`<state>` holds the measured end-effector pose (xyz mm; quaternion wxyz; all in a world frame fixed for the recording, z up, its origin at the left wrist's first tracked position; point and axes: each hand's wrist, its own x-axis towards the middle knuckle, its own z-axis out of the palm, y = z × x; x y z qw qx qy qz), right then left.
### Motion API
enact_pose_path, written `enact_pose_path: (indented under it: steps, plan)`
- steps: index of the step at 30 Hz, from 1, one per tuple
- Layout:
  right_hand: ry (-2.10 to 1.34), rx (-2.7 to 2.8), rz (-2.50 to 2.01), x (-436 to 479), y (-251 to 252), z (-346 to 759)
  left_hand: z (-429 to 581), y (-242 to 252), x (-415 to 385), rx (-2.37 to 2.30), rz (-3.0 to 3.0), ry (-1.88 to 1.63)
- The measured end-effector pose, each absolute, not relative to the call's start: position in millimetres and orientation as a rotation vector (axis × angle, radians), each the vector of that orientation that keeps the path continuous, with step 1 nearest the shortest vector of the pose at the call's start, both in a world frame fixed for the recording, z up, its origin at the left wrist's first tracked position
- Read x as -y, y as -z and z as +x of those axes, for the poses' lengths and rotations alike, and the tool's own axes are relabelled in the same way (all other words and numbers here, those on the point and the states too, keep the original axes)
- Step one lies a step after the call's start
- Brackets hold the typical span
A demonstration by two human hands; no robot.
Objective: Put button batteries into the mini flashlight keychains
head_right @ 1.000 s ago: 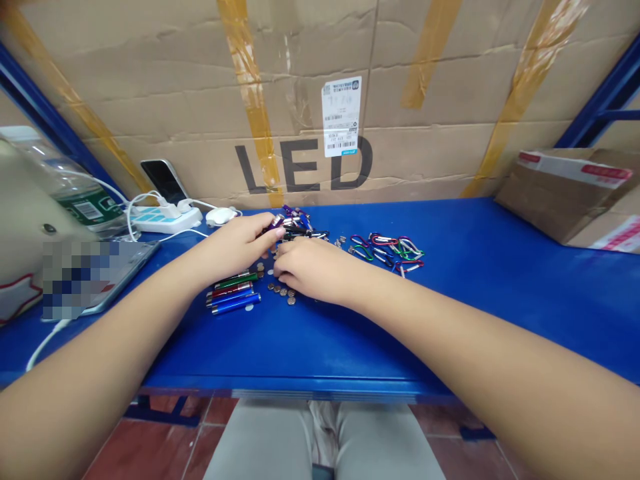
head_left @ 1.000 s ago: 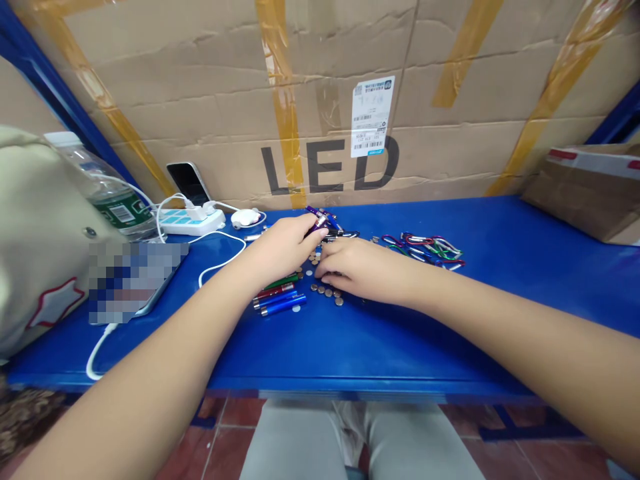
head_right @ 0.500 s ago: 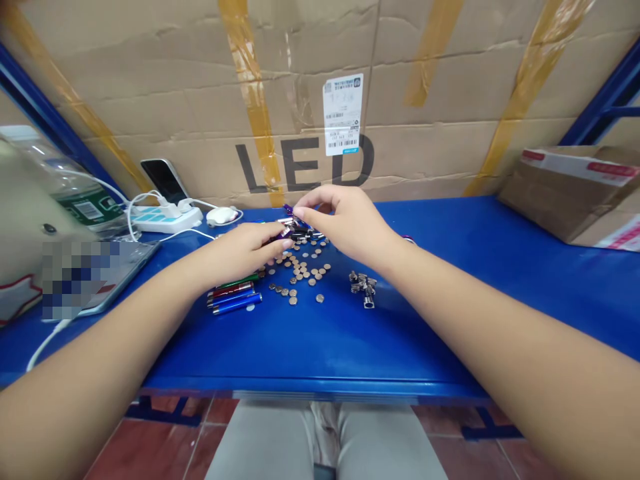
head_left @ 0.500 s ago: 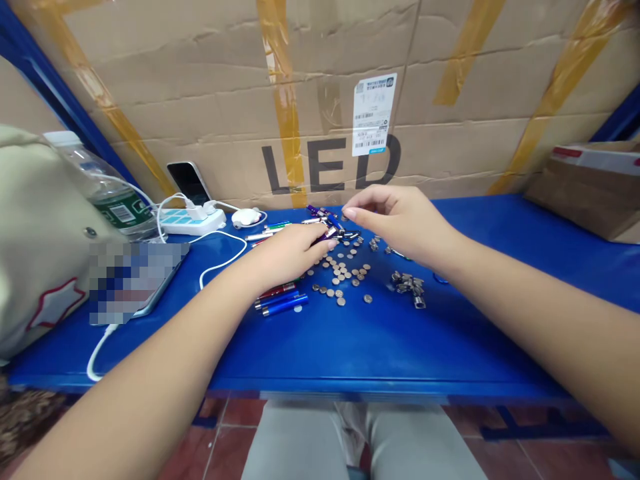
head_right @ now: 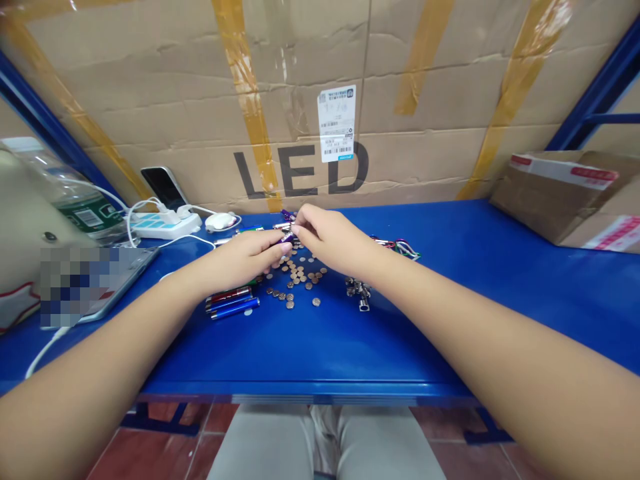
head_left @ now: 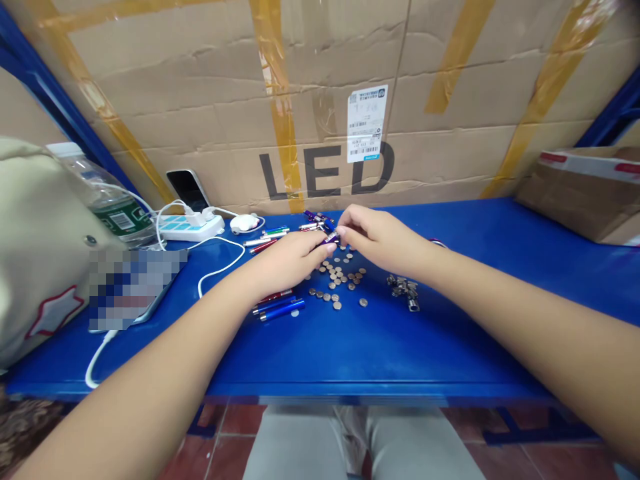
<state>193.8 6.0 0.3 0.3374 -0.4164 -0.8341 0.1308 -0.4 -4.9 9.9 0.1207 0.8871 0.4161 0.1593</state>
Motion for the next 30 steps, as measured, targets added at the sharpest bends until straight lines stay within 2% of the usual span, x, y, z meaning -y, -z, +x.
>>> enact_pose_path:
  steps: [4, 9, 12, 16, 18, 20, 25, 30]
  plan:
    - [-0.192, 2.315, -1.138, -5, -3, 195, 0, -9, 5, -1.215, 2.631, -0.477]
    - [-0.247, 2.248, -1.166, 1, -4, 188, 3, -7, 5, -1.260, 2.644, -0.510]
    - [-0.446, 2.148, -1.209, 6, -5, 184, 5, -6, 7, -1.321, 2.762, -0.524]
    - [-0.945, 1.944, -1.268, 9, -8, 181, 8, -4, 12, -1.541, 2.963, -0.485]
    - [-1.079, 1.882, -1.300, 9, -9, 182, 10, -4, 14, -1.579, 2.995, -0.471]
    - [-0.977, 1.943, -1.338, 7, -10, 184, 10, -5, 13, -1.502, 2.939, -0.485]
    - [-0.186, 2.326, -1.127, -1, -9, 199, 4, -7, 8, -1.129, 2.574, -0.546]
    - [0.022, 2.469, -0.924, -6, -9, 206, -1, -7, 9, -1.032, 2.289, -0.504]
